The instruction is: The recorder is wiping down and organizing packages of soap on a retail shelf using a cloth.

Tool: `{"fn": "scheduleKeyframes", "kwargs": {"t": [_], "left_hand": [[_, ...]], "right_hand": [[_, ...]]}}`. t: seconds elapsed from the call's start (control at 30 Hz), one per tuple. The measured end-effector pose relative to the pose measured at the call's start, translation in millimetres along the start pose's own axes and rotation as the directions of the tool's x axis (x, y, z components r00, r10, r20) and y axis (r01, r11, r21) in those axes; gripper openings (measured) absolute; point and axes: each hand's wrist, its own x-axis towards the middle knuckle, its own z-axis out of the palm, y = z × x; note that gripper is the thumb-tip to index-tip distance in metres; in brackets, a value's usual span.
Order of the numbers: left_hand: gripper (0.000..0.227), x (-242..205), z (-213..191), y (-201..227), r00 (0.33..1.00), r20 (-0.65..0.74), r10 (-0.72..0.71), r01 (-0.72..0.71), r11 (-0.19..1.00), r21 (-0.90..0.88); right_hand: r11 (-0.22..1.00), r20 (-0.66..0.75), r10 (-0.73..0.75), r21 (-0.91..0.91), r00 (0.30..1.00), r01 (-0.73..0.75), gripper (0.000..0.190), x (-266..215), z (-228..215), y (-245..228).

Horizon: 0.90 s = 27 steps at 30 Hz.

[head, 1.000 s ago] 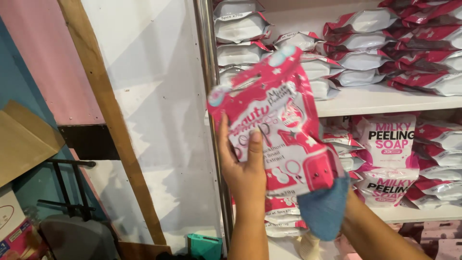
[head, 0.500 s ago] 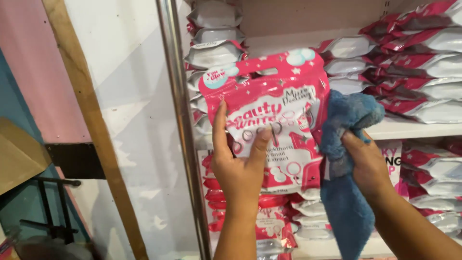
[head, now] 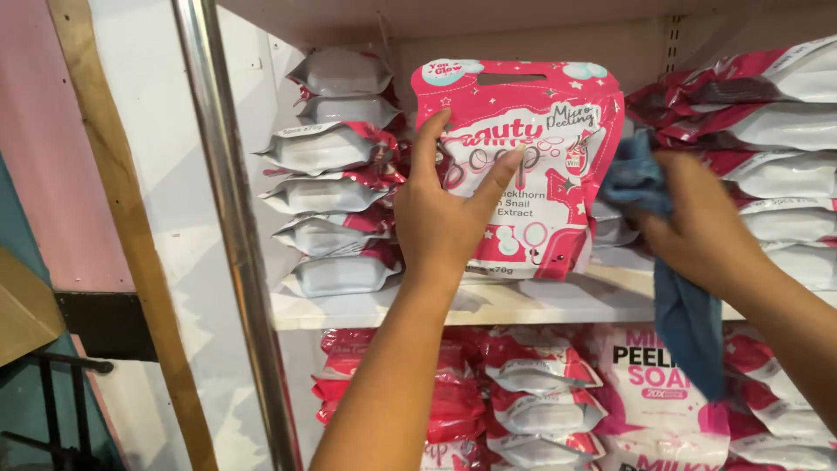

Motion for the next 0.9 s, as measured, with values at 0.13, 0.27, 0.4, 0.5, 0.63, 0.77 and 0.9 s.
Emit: {"fn": "scheduleKeyframes", "kwargs": {"t": [0.13,0.27,0.4,0.5,0.63,0.77,0.9], "left_hand": [[0.076,14,20,1,1.0,0.006,-0.02,0.019,0.999,0.029],[0.07,21,36,8,0.999,-0.003,-0.042,0.042,0.996,0.077],[0.073,21,50,13,1.0,0.028,0.008,-0.013,0.986,0.169],[0.074,20,57,15,0.999,0.031,0.014,-0.021,0.972,0.235],[0.081,19,59,18,0.998,-0.011,-0.057,0.057,0.978,0.2],[0.081,22,64,5,0.992,-0.128,-0.018,0.029,0.996,0.087],[0.086,45,58,8,0.986,-0.09,-0.139,0.147,0.984,0.099]], "right_hand": [[0.989,0.35,0.128,-0.11,0.928,-0.095,0.057,17,27,56],[0.806,0.244,0.194,0.512,0.95,-0.297,0.053,29,18,30],[0.878,-0.122,-0.239,0.396,0.963,0.268,0.054,45,-14,-28],[0.784,-0.134,-0.62,-0.07,0.773,0.617,0.077,57,-16,-32],[0.895,0.078,-0.348,0.323,0.934,0.307,0.069,69,4,-10],[0.407,0.217,0.058,0.886,0.974,-0.222,0.073,68,37,6],[0.256,0.151,-0.102,0.959,0.983,-0.121,0.092,64,56,-23]]}}
